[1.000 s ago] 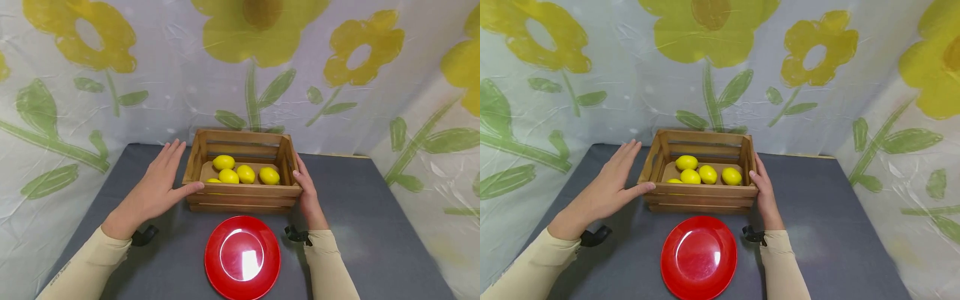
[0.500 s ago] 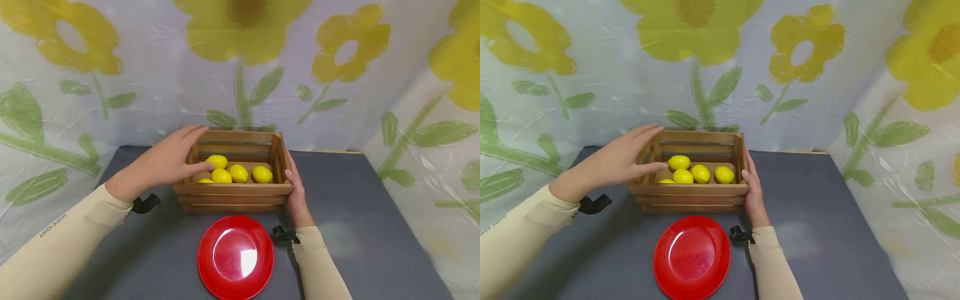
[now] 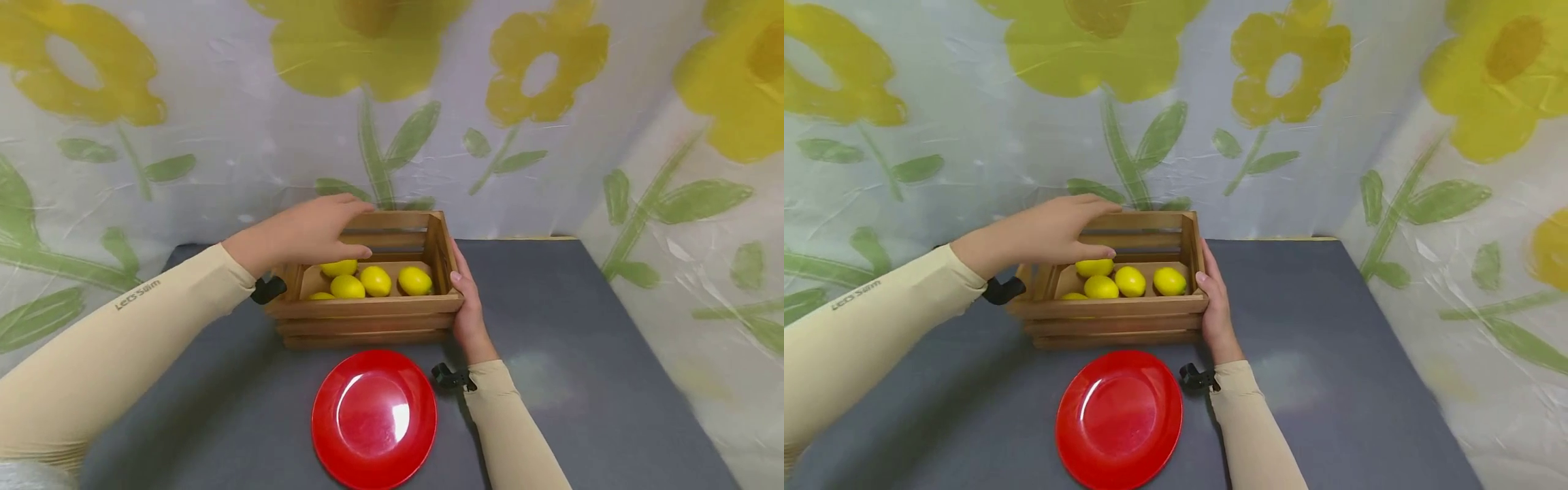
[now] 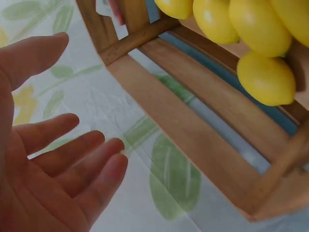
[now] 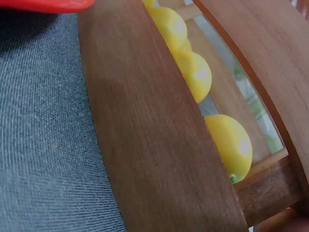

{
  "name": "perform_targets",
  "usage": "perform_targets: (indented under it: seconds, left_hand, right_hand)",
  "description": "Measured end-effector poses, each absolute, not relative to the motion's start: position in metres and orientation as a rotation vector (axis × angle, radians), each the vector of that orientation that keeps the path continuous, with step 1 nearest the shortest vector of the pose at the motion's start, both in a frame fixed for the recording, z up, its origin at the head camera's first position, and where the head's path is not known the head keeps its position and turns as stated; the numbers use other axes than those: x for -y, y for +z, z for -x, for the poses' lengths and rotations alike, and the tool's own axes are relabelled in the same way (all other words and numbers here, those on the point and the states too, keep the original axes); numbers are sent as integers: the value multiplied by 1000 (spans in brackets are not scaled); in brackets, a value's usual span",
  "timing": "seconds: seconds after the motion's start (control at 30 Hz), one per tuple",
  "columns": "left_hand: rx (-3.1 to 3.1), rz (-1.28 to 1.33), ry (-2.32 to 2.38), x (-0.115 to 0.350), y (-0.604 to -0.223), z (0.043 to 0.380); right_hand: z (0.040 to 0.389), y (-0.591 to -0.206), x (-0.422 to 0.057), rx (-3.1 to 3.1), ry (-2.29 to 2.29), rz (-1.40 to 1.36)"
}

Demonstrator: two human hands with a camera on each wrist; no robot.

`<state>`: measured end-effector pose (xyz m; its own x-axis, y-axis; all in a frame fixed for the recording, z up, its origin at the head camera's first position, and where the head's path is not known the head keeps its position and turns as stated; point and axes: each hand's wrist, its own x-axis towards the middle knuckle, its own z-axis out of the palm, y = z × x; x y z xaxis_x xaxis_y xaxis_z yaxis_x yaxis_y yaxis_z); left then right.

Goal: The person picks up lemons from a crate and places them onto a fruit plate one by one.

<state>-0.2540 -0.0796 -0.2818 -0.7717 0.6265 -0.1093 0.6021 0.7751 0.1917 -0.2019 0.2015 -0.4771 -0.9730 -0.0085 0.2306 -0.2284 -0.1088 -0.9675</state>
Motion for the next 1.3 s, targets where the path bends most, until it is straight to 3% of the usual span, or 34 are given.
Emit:
perform_targets:
  seconds: [0.4, 0.9, 1.3]
  left_hand:
    - [-2603, -1173, 199, 21, -305, 286]
    - [-2482, -1134, 110, 4, -342, 286]
    - [-2427, -1150, 43, -9, -351, 291]
  right_hand:
    - [204, -477, -199, 1984, 2237, -290]
    - [188, -481, -182, 1995, 2250, -303]
    - [187, -472, -178, 1995, 2213, -320]
